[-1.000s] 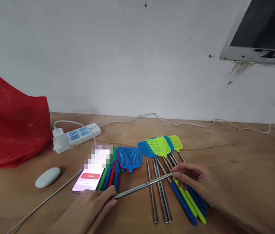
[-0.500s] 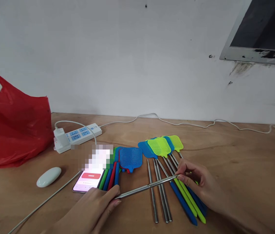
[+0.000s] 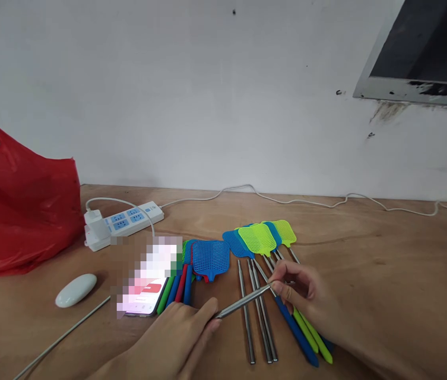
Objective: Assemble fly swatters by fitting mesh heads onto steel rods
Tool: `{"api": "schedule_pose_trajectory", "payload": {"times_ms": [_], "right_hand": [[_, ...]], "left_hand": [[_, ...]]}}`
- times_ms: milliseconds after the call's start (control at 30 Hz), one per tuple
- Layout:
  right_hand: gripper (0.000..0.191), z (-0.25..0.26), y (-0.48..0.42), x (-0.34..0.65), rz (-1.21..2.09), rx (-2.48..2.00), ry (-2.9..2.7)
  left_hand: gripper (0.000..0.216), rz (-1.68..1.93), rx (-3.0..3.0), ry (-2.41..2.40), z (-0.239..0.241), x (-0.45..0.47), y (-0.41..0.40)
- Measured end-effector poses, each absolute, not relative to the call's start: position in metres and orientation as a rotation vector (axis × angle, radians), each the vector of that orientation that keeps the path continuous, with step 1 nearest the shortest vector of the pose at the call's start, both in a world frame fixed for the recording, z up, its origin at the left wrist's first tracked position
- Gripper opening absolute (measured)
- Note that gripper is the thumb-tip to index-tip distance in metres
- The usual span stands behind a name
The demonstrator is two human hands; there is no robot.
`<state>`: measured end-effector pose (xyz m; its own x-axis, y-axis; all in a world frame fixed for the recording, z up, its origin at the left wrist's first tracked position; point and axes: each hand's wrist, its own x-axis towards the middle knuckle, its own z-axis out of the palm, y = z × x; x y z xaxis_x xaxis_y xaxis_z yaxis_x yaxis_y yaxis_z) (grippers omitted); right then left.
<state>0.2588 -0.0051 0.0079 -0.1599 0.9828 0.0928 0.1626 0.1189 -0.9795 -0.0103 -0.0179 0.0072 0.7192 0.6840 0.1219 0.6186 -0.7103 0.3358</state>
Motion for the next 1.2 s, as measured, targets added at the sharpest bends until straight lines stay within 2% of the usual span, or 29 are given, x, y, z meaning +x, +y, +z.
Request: {"api": "schedule_pose_trajectory", "payload": {"times_ms": [200,367,600,1033,1200], "right_hand": [[0.038,0.01,0.016,0.254,1.188,-1.126,-1.276],[0.039,-0.005,0.026,0.262,1.143,-1.118,-1.091],[0.041,-0.007,0.028,0.264,1.112,-1.15,-1.089],[0.038,-0.01,0.021,0.261,1.137,-1.145,-1.19],[0.036,-0.009,0.021,0.261,1.134,-1.135,-1.203]], "left_hand": [[0.029,0.323,2.569,1.131,0.017,0.006,-0.009],[0.03,0.375,2.637,1.312,0.007,0.005,-0.003],[0.027,0.274,2.804,1.512,-0.003,0.005,0.001],[0.032,0.211,2.766,1.361,-0.01,0.004,0.001],[0.028,0.35,2.765,1.239,-0.01,0.004,0.0]]}}
